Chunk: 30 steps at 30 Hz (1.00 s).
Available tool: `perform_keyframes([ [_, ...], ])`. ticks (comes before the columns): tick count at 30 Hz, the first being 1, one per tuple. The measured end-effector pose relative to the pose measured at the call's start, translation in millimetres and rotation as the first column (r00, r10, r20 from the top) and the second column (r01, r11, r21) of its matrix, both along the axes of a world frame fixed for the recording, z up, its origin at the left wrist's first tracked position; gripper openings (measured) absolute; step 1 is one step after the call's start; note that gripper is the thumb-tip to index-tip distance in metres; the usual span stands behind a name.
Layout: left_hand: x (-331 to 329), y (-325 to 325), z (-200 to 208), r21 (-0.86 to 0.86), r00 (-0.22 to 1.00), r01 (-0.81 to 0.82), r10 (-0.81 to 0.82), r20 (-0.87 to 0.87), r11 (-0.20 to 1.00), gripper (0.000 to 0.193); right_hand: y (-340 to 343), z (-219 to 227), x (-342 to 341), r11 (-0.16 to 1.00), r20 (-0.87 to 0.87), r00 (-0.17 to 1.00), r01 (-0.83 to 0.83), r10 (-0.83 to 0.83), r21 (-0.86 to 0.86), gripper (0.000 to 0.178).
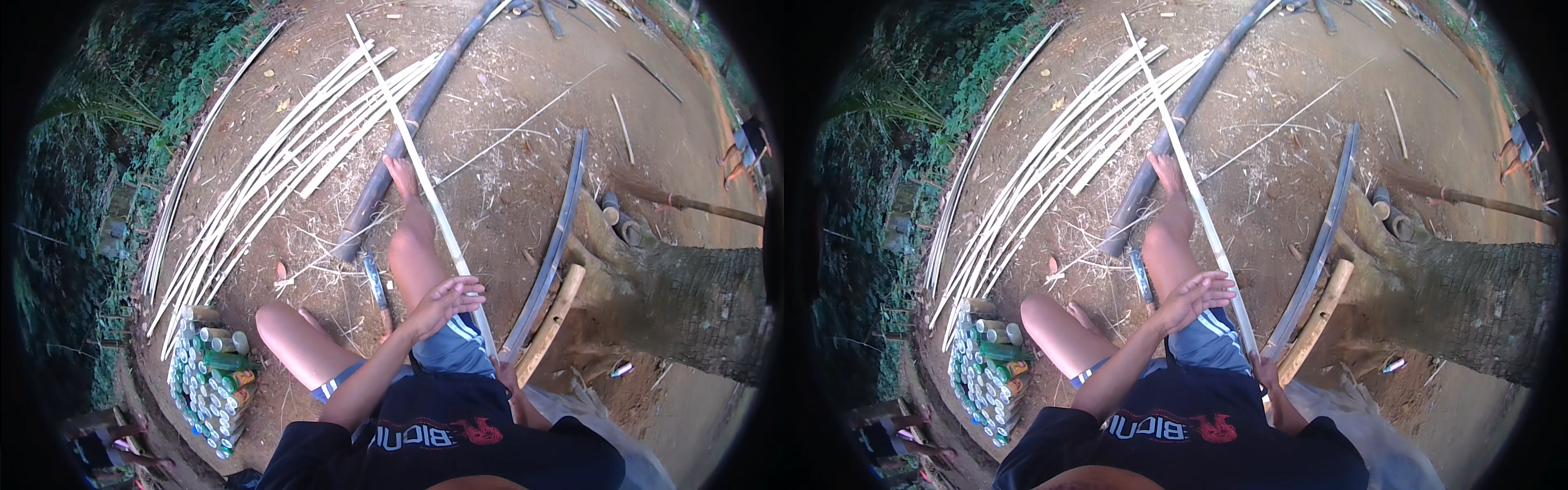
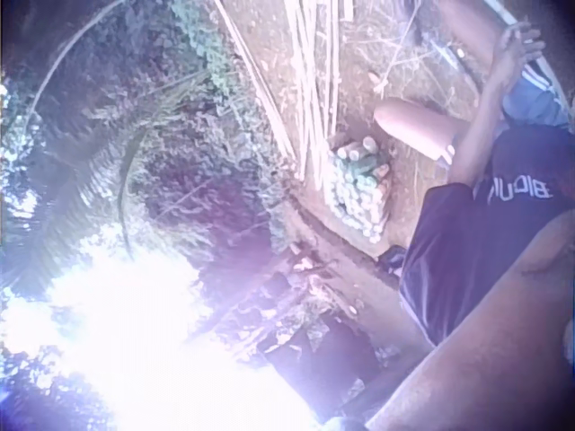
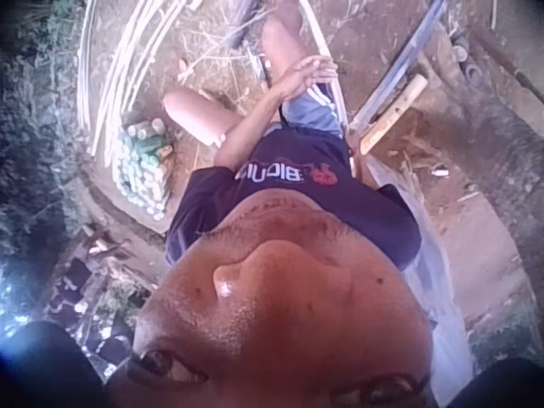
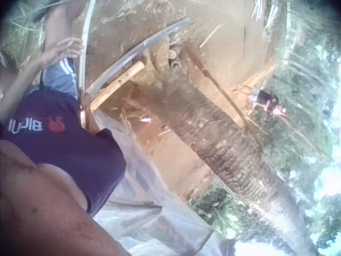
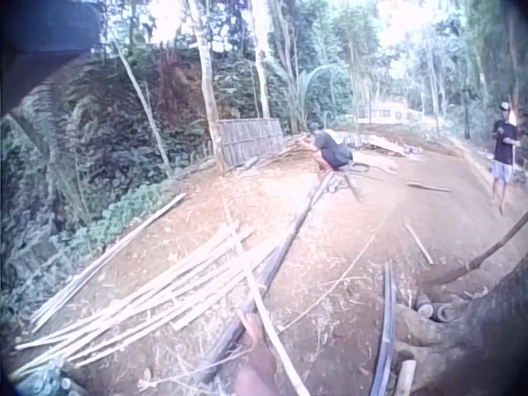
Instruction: The person shaves a long strip of wood using a large knife while sitting on the ground, periodically checking the thickness and smoothness of the piece.
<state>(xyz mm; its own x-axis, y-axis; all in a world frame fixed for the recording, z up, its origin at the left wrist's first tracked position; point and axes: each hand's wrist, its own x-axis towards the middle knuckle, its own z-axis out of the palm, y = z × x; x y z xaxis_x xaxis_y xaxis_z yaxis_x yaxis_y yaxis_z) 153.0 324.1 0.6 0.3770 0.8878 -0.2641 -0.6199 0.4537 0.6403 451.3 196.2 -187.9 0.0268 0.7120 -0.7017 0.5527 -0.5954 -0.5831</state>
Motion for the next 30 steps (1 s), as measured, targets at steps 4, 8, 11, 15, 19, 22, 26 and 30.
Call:
perform_keyframes([
  [4,-1,-5,-5,0.012,1.000,-0.022,0.022,0.023,1.000,0.041,8,31,-14,0.989,-0.010,0.997,0.076,-0.075,0.127,0.062],
  [8,-4,-10,-7,0.038,1.000,-0.002,0.002,0.008,0.999,0.041,18,85,-26,0.978,-0.051,0.982,0.188,-0.183,0.096,0.060],
  [11,5,-5,-8,0.078,1.000,0.022,-0.022,0.000,0.997,0.042,17,90,-21,0.947,-0.092,0.964,0.263,-0.249,0.185,0.058],
  [15,7,-4,-10,0.088,1.000,0.011,-0.012,0.010,0.996,0.043,8,86,1,0.942,-0.170,0.952,0.284,-0.255,0.179,0.057],
  [19,-1,-12,-7,0.081,1.000,-0.012,0.012,-0.004,0.997,0.045,5,83,0,0.931,-0.167,0.950,0.295,-0.263,0.213,0.056],
  [22,0,-10,-2,0.087,0.999,-0.016,0.013,0.041,0.996,0.045,19,102,-16,0.923,-0.152,0.939,0.335,-0.309,0.190,0.056],
  [26,7,-4,-3,0.071,0.999,0.034,-0.036,0.018,0.997,0.045,31,104,-24,0.886,-0.228,0.907,0.403,-0.354,0.229,0.055],
  [30,16,-2,-11,0.105,0.998,0.069,-0.069,0.002,0.992,0.046,23,95,-12,0.840,-0.169,0.870,0.492,-0.464,0.227,0.054],
])
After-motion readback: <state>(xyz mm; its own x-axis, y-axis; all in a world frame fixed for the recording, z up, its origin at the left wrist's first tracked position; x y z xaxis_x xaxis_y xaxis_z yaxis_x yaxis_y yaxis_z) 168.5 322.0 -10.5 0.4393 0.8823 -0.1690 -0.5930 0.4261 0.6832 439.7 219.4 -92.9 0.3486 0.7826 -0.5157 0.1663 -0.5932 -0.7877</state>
